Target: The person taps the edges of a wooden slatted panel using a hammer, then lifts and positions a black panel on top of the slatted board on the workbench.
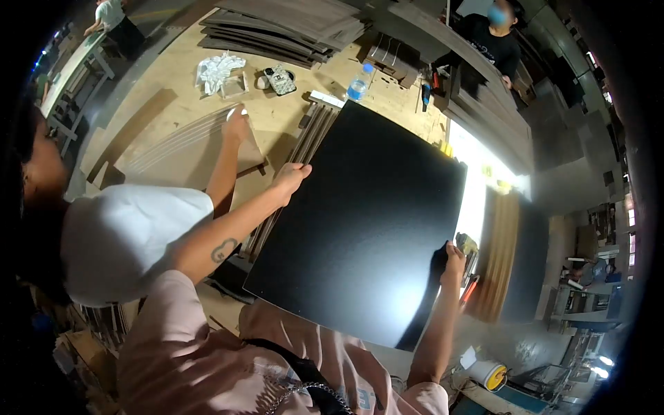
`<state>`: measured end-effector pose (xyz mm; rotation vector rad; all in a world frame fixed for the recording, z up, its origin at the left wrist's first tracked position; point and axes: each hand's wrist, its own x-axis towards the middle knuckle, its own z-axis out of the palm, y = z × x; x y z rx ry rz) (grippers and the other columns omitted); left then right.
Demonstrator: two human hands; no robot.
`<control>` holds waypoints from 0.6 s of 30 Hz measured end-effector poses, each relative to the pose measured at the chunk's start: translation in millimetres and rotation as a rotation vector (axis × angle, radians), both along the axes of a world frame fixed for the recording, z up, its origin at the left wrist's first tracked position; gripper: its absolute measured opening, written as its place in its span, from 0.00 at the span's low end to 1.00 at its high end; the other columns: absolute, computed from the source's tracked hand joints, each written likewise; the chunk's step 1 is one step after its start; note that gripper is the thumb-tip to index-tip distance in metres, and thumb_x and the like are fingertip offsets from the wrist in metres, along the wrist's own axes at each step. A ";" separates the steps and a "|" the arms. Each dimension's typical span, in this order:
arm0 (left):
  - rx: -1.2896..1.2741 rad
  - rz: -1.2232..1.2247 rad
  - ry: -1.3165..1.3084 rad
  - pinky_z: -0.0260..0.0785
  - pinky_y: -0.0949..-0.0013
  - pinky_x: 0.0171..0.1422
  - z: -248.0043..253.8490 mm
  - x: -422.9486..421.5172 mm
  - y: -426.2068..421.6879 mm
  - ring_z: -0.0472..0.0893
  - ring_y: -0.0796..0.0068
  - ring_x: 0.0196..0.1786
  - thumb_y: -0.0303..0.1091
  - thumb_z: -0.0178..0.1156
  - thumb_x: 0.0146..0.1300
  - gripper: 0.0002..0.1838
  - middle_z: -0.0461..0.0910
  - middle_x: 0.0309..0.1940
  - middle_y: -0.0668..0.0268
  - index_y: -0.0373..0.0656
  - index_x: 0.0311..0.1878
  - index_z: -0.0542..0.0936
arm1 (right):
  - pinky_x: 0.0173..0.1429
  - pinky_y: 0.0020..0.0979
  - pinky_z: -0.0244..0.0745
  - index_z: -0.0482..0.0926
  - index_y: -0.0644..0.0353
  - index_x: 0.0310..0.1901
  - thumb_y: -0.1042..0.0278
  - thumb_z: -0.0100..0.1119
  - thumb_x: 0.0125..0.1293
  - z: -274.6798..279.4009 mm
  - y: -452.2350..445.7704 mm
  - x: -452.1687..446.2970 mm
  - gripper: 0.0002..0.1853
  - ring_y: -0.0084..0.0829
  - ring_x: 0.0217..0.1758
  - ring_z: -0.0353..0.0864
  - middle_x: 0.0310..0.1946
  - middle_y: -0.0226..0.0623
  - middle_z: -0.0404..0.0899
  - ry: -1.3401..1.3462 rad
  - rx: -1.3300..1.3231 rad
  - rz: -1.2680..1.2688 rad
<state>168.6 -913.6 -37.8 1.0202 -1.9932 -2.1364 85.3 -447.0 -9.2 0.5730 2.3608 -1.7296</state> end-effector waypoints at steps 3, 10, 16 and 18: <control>-0.062 0.050 -0.068 0.65 0.62 0.42 -19.6 -4.9 -15.6 0.71 0.70 0.33 0.41 0.56 0.65 0.17 0.73 0.26 0.63 0.34 0.28 0.75 | 0.69 0.37 0.57 0.70 0.75 0.60 0.55 0.61 0.64 -7.7 -31.0 -13.7 0.32 0.42 0.65 0.68 0.59 0.55 0.71 -0.045 0.178 0.078; -0.079 0.261 -0.153 0.69 0.65 0.55 -63.4 -21.7 -42.9 0.78 0.59 0.50 0.44 0.62 0.62 0.20 0.79 0.45 0.51 0.35 0.47 0.75 | 0.69 0.38 0.58 0.71 0.76 0.58 0.53 0.60 0.65 -4.5 -101.2 -23.4 0.31 0.43 0.63 0.70 0.56 0.56 0.74 -0.116 0.371 0.136; -0.082 0.271 -0.196 0.69 0.64 0.55 -79.7 -28.6 -57.7 0.79 0.59 0.50 0.45 0.63 0.61 0.22 0.79 0.46 0.50 0.35 0.48 0.75 | 0.70 0.40 0.56 0.71 0.67 0.61 0.55 0.58 0.67 -34.0 -111.6 -39.3 0.28 0.44 0.67 0.65 0.61 0.56 0.69 -0.114 0.312 0.076; -0.076 0.265 -0.214 0.69 0.64 0.55 -77.6 -28.4 -58.6 0.79 0.59 0.50 0.45 0.63 0.61 0.22 0.79 0.46 0.49 0.35 0.48 0.75 | 0.70 0.41 0.55 0.70 0.69 0.61 0.55 0.58 0.67 -34.1 -115.4 -42.2 0.29 0.45 0.68 0.65 0.62 0.56 0.69 -0.108 0.304 0.083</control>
